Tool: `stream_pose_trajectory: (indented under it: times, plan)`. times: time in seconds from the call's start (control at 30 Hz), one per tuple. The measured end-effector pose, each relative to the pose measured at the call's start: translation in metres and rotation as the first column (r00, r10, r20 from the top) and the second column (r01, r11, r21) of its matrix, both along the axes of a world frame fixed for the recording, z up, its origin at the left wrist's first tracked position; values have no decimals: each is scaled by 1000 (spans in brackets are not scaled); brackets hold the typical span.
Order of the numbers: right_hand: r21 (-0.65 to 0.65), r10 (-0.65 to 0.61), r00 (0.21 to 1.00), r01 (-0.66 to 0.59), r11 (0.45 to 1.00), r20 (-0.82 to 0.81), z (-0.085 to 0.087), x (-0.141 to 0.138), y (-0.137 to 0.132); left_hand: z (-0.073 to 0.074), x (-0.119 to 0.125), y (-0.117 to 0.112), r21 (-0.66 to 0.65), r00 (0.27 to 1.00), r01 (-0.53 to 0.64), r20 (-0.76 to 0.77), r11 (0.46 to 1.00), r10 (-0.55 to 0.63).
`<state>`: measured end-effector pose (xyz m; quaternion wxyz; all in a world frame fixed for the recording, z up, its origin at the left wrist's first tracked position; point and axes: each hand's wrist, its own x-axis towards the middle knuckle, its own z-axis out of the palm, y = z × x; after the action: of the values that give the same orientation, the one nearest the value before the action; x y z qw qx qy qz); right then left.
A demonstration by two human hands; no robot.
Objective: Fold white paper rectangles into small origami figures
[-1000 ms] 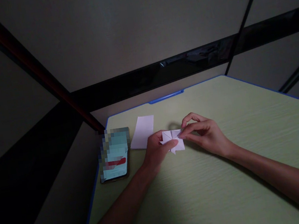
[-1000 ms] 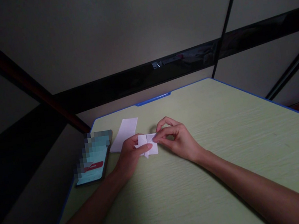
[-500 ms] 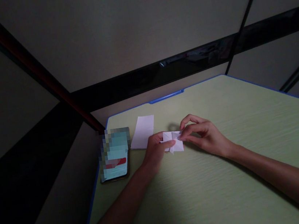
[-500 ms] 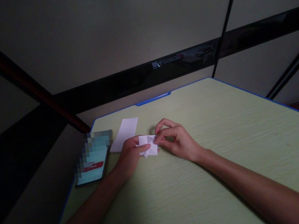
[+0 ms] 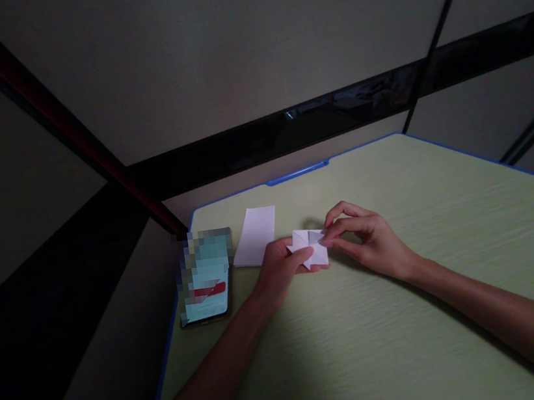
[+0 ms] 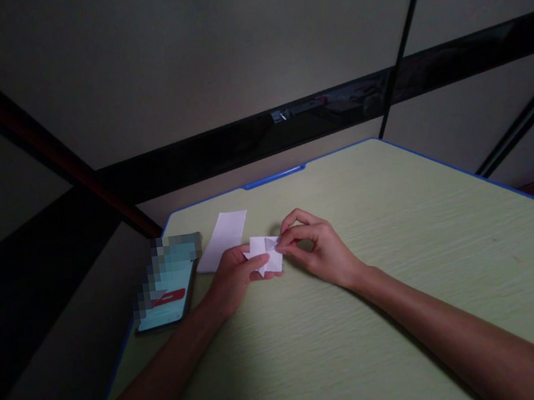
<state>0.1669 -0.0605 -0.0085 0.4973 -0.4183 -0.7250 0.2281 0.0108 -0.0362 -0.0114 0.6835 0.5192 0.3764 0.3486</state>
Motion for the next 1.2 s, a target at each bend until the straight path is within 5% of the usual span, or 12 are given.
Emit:
stream_pose_trajectory:
  times: [0.17, 0.33, 0.53, 1.2]
  plan:
    - [-225, -45, 987, 10, 974, -152, 3, -7, -2, -1, 6, -3, 79, 990, -124, -59, 989, 129]
    - [-520, -134, 926, -74, 851, -352, 8, -13, -3, -6, 6, -3, 204, 979, -153, -101, 967, 176]
    - [-630, -235, 837, -160, 760, -495, 5, -16, -2, -7, 7, -4, 239, 984, -115, -107, 964, 144]
    - [-417, -176, 918, 12, 909, -356, 2, -11, -1, 0, 4, -3, 7, 996, -93, -7, 996, 93]
